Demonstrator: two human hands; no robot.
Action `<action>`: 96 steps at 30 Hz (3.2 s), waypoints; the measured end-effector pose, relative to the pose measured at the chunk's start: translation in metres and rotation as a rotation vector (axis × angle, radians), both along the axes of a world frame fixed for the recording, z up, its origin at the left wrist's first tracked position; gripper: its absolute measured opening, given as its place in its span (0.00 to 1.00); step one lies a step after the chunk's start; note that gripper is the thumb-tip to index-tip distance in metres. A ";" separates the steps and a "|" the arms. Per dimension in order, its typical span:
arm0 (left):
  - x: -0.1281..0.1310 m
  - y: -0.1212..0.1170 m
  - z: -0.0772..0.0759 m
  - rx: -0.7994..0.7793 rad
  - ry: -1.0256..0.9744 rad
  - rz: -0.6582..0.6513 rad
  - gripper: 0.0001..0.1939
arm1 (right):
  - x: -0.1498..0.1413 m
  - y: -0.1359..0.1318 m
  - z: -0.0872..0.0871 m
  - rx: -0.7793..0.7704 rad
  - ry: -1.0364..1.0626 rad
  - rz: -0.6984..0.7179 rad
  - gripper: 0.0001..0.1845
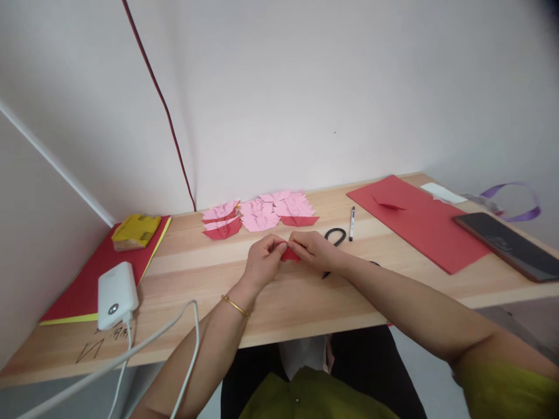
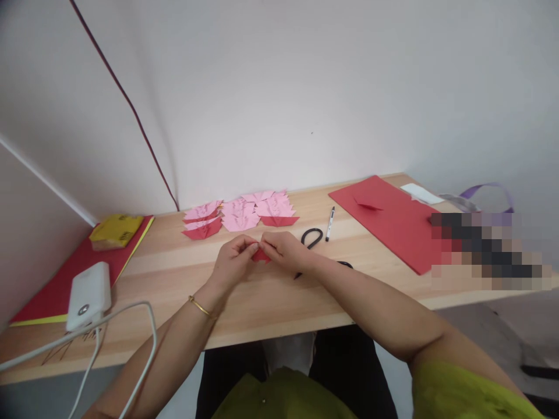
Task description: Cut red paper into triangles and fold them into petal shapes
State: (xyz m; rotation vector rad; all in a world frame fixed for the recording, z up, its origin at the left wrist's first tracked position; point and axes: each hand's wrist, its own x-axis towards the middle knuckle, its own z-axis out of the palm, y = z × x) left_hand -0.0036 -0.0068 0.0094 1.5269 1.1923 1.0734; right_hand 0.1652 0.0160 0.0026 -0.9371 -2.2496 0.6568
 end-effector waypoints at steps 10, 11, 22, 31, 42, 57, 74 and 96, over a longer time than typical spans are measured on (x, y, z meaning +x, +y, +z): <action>-0.002 0.003 -0.006 -0.279 -0.264 -0.173 0.11 | 0.003 0.000 0.002 -0.019 0.071 -0.003 0.18; -0.002 0.003 -0.006 -0.270 -0.281 -0.155 0.11 | 0.003 0.000 0.001 -0.028 0.082 0.008 0.18; -0.003 0.006 -0.012 -0.276 -0.380 -0.195 0.13 | 0.002 -0.001 0.001 -0.043 0.100 0.001 0.18; -0.002 0.005 -0.011 -0.268 -0.255 -0.114 0.09 | 0.002 -0.002 0.001 -0.093 0.102 0.048 0.17; -0.001 0.001 -0.004 -0.319 -0.246 -0.168 0.08 | 0.002 -0.005 0.000 0.019 0.035 0.054 0.18; -0.005 0.002 -0.009 -0.331 -0.152 -0.195 0.15 | 0.002 -0.002 0.002 -0.018 0.096 -0.021 0.14; -0.005 0.003 -0.003 -0.104 -0.032 -0.043 0.13 | 0.001 -0.005 0.000 -0.044 0.002 0.030 0.12; -0.008 0.007 -0.007 -0.252 -0.350 -0.044 0.11 | 0.006 -0.002 0.007 -0.066 0.099 0.000 0.20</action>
